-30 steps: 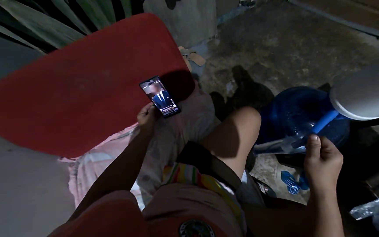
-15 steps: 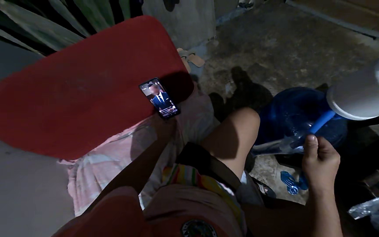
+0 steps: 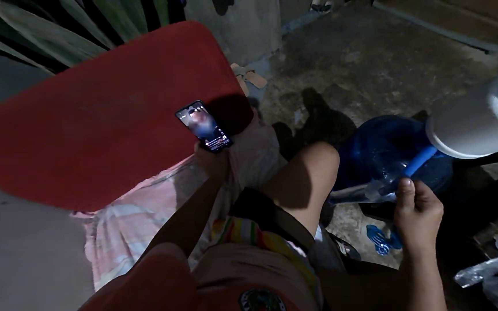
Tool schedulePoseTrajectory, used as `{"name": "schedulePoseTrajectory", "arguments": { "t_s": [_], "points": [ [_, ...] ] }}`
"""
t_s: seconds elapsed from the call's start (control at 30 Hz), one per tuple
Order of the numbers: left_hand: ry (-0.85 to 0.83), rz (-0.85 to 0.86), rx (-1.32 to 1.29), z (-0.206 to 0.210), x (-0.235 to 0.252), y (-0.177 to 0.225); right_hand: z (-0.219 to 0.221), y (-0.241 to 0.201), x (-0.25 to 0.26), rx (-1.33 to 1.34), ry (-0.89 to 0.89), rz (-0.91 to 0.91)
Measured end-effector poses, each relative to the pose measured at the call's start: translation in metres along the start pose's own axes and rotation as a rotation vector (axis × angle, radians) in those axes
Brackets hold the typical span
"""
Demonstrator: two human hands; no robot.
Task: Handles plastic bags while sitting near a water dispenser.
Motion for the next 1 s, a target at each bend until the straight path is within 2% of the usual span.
{"name": "schedulePoseTrajectory", "arguments": {
  "t_s": [0.2, 0.37, 0.47, 0.6, 0.73, 1.0],
  "points": [
    [0.024, 0.005, 0.018, 0.0, 0.0, -0.001, 0.001, 0.002, -0.001, -0.001, 0.0, -0.002],
    [-0.055, 0.074, -0.098, -0.009, -0.002, -0.001, 0.0, 0.003, -0.001, 0.0, -0.001, -0.008],
    [-0.149, 0.001, -0.275, -0.015, 0.003, -0.002, 0.0, 0.002, -0.001, 0.0, 0.0, -0.019],
    [-0.135, -0.078, -0.493, -0.01, 0.015, -0.002, 0.0, 0.002, -0.001, 0.001, 0.004, -0.013],
    [-0.106, -0.155, -0.53, -0.009, 0.02, 0.004, 0.001, 0.003, -0.001, 0.001, 0.01, -0.019],
    [-0.096, -0.184, -0.538, -0.013, 0.02, 0.005, 0.0, 0.003, -0.001, 0.005, 0.005, -0.025]
  ]
}}
Point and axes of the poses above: each hand's wrist, its own x-axis towards the middle knuckle, its own z-axis out of the palm, y = z × x, the point moved 3 cm from there along x, towards the middle knuckle, and after that the axes turned 9 degrees about -z, right-handed, at the moved point
